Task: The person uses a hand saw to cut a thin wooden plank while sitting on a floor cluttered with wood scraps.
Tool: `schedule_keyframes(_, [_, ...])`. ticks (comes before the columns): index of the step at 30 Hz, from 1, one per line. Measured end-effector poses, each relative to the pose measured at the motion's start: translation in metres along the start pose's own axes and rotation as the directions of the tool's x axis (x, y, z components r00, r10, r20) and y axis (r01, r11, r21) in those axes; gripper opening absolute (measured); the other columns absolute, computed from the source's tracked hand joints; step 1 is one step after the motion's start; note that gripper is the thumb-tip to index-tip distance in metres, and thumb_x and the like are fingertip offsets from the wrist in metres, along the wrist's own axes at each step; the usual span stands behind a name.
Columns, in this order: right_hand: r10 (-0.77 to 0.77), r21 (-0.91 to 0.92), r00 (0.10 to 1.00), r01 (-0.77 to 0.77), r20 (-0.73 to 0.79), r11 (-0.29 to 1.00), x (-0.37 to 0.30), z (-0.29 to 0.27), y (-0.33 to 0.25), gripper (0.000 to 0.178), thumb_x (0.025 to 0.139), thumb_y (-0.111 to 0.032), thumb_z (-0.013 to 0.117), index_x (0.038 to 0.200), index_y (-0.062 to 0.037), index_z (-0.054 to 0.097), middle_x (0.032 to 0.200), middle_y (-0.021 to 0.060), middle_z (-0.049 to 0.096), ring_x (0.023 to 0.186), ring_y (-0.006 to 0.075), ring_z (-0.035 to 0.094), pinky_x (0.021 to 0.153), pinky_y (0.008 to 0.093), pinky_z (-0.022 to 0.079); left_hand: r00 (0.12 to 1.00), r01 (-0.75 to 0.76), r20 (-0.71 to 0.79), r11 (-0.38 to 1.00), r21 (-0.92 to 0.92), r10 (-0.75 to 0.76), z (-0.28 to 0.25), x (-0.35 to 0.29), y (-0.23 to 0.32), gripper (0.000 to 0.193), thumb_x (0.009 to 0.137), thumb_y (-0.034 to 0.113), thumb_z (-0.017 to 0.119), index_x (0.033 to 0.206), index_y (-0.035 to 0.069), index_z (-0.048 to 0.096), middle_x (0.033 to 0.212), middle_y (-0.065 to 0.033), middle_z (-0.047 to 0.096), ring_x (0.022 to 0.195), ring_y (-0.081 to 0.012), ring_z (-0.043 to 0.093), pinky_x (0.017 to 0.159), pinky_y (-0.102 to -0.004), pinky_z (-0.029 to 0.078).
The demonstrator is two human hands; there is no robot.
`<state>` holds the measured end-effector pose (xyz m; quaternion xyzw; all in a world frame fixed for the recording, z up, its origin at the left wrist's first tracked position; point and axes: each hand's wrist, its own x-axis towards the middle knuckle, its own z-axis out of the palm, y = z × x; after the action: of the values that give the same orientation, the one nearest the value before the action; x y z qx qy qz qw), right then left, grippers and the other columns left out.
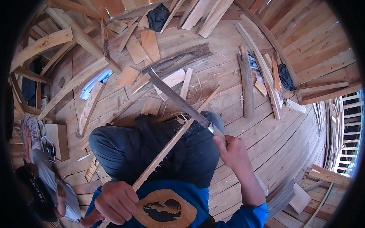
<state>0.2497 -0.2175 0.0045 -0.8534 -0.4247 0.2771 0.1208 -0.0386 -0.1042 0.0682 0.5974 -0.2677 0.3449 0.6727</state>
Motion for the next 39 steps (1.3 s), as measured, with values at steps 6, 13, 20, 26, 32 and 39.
schedule_keyframes(6, [-0.244, -0.006, 0.953, 0.249, 0.181, 0.968, -0.026, 0.004, -0.035, 0.062, 0.085, -0.056, 0.057, 0.067, 0.0033, 0.059, 0.056, 0.0245, 0.055, 0.062, 0.0446, 0.059, 0.057, 0.0483, 0.048, 0.997, 0.016, 0.072, 1.0, 0.003, -0.016, -0.004, 0.0, -0.001, 0.082, 0.087, 0.075, 0.017, 0.049, 0.006, 0.041, 0.049, -0.0036, 0.033, 0.038, -0.0156, 0.038, 0.038, -0.0271, 0.018])
schedule_keyframes(13, [-0.116, -0.088, 0.978, 0.133, 0.175, 0.987, -0.002, 0.002, -0.021, 0.064, 0.087, -0.055, 0.055, 0.066, 0.0046, 0.06, 0.055, 0.0244, 0.052, 0.06, 0.0415, 0.06, 0.058, 0.0457, 0.048, 0.995, -0.005, 0.1, 1.0, -0.005, 0.005, -0.002, 0.0, -0.005, 0.081, 0.088, 0.074, 0.018, 0.05, 0.007, 0.04, 0.051, -0.0043, 0.034, 0.04, -0.0159, 0.039, 0.039, -0.0282, 0.018])
schedule_keyframes(20, [-0.125, -0.159, 0.984, 0.144, 0.127, 0.977, 0.021, 0.002, 0.004, 0.063, 0.086, -0.057, 0.055, 0.064, 0.0023, 0.061, 0.058, 0.0235, 0.056, 0.061, 0.0431, 0.06, 0.059, 0.0475, 0.05, 0.991, -0.001, 0.134, 1.0, 0.005, 0.0, -0.006, -0.001, -0.001, 0.079, 0.088, 0.074, 0.019, 0.049, 0.007, 0.037, 0.051, -0.0047, 0.033, 0.039, -0.0161, 0.038, 0.039, -0.029, 0.018])
schedule_keyframes(26, [-0.2, -0.251, 0.979, 0.2, 0.024, 0.947, -0.005, 0.012, -0.014, 0.062, 0.084, -0.057, 0.057, 0.064, 0.0017, 0.059, 0.057, 0.0227, 0.057, 0.057, 0.0408, 0.061, 0.055, 0.0467, 0.05, 0.998, -0.003, 0.069, 1.0, 0.017, 0.002, -0.005, -0.003, 0.01, 0.082, 0.085, 0.077, 0.016, 0.047, 0.008, 0.038, 0.048, -0.0047, 0.033, 0.037, -0.0155, 0.037, 0.037, -0.0271, 0.018])
schedule_keyframes(32, [-0.32, -0.377, 0.941, 0.259, -0.108, 0.889, 0.008, 0.033, -0.001, 0.057, 0.082, -0.058, 0.059, 0.064, -0.0035, 0.052, 0.054, 0.0176, 0.056, 0.053, 0.0363, 0.061, 0.05, 0.0431, 0.05, 0.997, -0.006, -0.076, 0.999, 0.042, 0.009, -0.009, -0.004, 0.011, 0.083, 0.085, 0.078, 0.016, 0.043, 0.009, 0.034, 0.043, -0.0035, 0.03, 0.032, -0.0152, 0.032, 0.035, -0.0265, 0.018])
schedule_keyframes(39, [-0.46, -0.406, 0.868, 0.358, -0.186, 0.841, 0.04, 0.047, 0.012, 0.057, 0.08, -0.06, 0.061, 0.066, -0.0052, 0.051, 0.057, 0.0147, 0.058, 0.054, 0.0333, 0.062, 0.049, 0.0428, 0.049, 0.988, -0.023, -0.154, 0.998, 0.065, 0.033, -0.013, 0.0, 0.014, 0.082, 0.086, 0.077, 0.02, 0.042, 0.009, 0.035, 0.041, -0.0048, 0.037, 0.031, -0.0152, 0.039, 0.033, -0.0256, 0.024])
